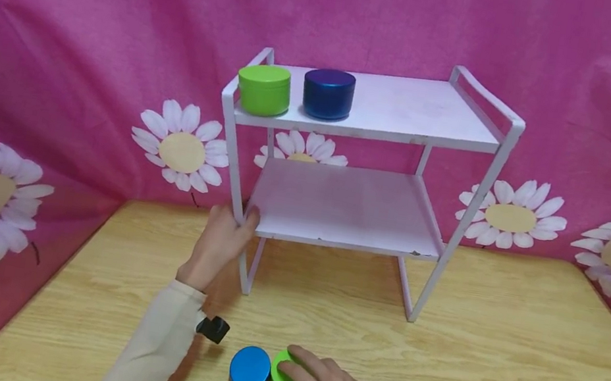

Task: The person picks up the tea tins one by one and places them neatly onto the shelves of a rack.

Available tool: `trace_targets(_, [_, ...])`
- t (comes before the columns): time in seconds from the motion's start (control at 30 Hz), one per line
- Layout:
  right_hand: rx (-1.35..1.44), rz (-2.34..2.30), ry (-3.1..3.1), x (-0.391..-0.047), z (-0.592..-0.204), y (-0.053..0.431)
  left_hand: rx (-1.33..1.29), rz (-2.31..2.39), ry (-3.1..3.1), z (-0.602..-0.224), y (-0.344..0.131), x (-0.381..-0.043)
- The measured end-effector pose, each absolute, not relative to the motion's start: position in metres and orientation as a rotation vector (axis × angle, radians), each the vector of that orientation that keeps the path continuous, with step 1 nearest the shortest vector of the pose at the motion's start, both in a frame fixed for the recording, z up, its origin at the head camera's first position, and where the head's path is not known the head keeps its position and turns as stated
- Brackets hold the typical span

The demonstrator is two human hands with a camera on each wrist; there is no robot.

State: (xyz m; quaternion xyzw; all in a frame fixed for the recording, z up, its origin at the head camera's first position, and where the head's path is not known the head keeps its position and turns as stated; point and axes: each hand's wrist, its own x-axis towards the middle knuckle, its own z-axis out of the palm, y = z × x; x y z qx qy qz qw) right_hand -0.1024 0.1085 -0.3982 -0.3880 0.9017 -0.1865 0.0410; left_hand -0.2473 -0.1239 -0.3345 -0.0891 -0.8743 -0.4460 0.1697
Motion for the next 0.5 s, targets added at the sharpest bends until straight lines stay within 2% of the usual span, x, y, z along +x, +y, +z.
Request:
trace_targets(0.23, [-1.226, -0.504, 2.762, -0.1, -0.403, 0.104, -0.418, -1.139, -2.011, -0.332, -0.117, -0.246])
trace_targets(0.33, [-1.156, -0.479, 2.729, -0.099, -0.402, 0.103, -0.486, -1.23, -1.927, -0.325, -0.114, -0.239])
trace_targets(0.5, [-1.073, -0.476, 2.694, -0.096, -0.402, 0.103, -0.453, -1.412, -1.976, -0.32, -0.112, -0.233])
